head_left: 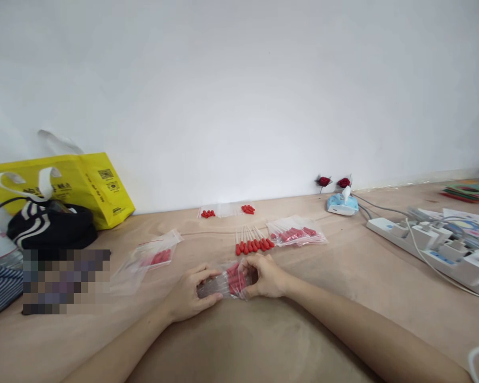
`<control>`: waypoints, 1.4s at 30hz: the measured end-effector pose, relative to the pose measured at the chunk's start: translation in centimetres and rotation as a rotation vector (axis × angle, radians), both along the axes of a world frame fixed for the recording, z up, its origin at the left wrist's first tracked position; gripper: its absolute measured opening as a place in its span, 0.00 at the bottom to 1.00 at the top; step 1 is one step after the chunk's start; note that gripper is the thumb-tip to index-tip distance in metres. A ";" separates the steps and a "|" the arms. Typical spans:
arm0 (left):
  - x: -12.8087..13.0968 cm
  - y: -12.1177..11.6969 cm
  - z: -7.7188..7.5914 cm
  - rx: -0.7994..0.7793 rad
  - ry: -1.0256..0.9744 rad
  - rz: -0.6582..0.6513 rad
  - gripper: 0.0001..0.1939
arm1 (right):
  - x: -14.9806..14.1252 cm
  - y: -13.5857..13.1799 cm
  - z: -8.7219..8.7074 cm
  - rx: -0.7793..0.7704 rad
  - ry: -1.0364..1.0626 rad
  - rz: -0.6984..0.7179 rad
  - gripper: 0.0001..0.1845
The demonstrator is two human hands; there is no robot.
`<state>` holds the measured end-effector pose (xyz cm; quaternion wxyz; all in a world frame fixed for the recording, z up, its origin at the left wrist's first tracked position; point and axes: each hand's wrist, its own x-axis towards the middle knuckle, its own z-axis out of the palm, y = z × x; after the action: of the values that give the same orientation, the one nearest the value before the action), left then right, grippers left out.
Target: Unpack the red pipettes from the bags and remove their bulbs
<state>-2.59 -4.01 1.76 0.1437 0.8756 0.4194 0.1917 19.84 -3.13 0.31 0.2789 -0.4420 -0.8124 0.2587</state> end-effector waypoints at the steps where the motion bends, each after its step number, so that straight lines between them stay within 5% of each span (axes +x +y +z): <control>1: 0.0 0.0 0.1 -0.005 0.004 -0.002 0.20 | 0.0 0.0 0.0 0.002 -0.010 0.013 0.19; 6: 0.0 0.0 0.5 -0.042 -0.005 -0.045 0.19 | -0.3 -0.6 0.5 0.089 -0.057 0.053 0.12; 11: 0.0 0.1 0.7 -0.052 -0.007 -0.045 0.18 | -0.6 -0.9 0.2 0.049 0.022 0.069 0.17; 18: 0.1 0.0 1.1 -0.062 0.025 -0.019 0.17 | -0.3 0.2 -1.0 -0.378 0.430 0.145 0.11; 27: -0.1 0.2 0.8 -0.075 -0.010 -0.036 0.17 | 3.9 -0.2 0.1 -0.762 0.722 -0.050 0.13; 35: -0.4 0.5 0.4 -0.058 -0.020 -0.050 0.17 | 5.6 0.7 1.8 -0.549 0.631 -0.130 0.12; 39: -0.3 0.5 0.4 -0.053 0.011 -0.046 0.17 | 7.6 2.2 3.5 -0.296 0.656 -0.229 0.10; 42: -0.3 0.5 0.4 -0.053 0.034 -0.051 0.17 | 7.0 3.8 3.2 0.004 0.569 -0.360 0.08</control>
<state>-2.93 -3.52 2.12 0.1645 0.8851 0.4042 0.1617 26.82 0.64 3.54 0.5366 -0.4877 -0.6114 0.3168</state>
